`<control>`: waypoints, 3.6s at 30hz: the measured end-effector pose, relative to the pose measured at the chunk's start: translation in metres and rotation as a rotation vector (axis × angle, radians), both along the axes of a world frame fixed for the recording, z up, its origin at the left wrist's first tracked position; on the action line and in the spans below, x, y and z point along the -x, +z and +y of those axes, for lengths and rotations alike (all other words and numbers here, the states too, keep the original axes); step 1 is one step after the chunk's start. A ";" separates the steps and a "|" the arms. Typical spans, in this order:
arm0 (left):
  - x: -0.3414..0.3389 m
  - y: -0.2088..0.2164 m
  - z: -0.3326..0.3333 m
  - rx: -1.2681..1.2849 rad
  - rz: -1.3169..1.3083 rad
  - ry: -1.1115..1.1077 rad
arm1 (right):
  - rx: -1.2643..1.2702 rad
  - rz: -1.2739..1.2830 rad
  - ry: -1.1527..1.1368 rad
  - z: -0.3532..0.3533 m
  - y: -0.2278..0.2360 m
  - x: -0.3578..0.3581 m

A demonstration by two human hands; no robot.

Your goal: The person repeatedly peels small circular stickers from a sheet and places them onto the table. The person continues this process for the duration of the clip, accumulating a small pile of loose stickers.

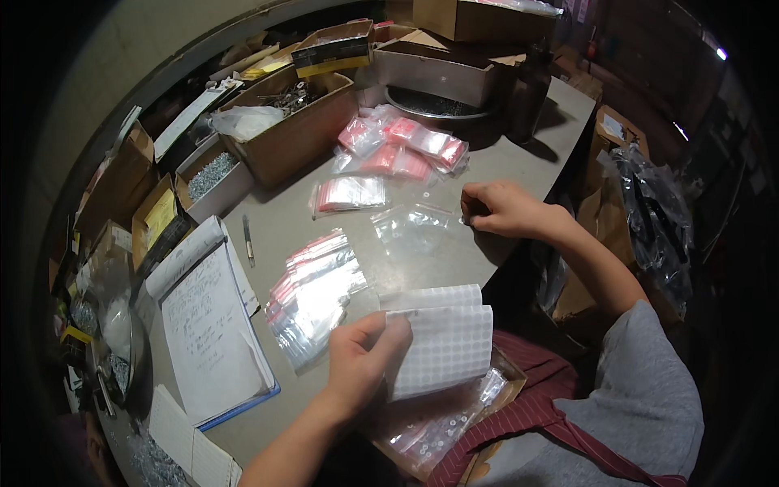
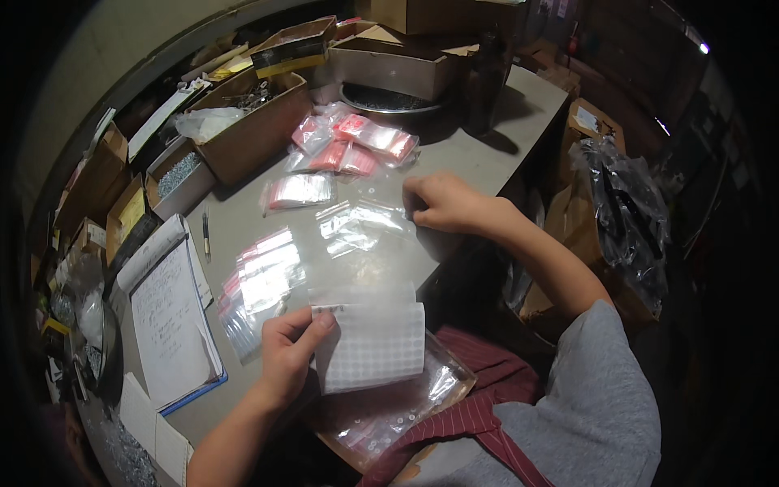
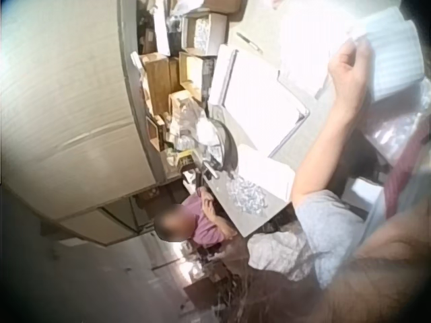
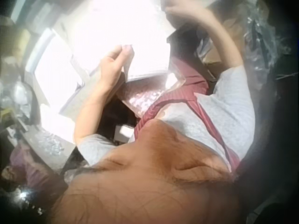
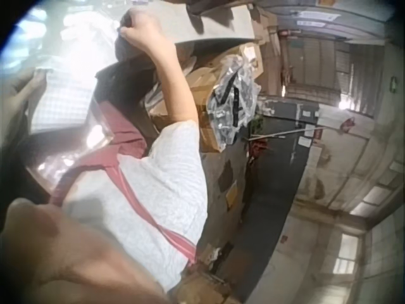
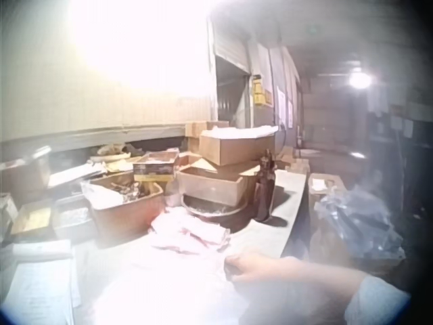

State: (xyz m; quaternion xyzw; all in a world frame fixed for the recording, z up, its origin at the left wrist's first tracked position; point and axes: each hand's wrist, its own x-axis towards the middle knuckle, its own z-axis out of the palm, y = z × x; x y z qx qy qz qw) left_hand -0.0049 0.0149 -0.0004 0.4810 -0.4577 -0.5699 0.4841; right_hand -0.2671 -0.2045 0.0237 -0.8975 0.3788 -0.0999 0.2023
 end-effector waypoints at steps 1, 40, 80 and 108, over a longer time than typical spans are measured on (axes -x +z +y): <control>0.000 0.000 0.000 -0.022 0.027 0.002 | 0.088 0.017 0.010 0.002 -0.004 -0.001; 0.007 -0.003 0.001 0.060 -0.120 0.061 | 0.178 -0.377 0.459 0.112 0.017 -0.061; 0.002 -0.004 -0.003 0.159 -0.214 0.036 | -0.371 0.334 0.145 0.002 0.038 -0.068; -0.002 -0.013 -0.005 0.324 -0.377 -0.001 | 0.120 0.259 0.083 -0.063 0.017 -0.060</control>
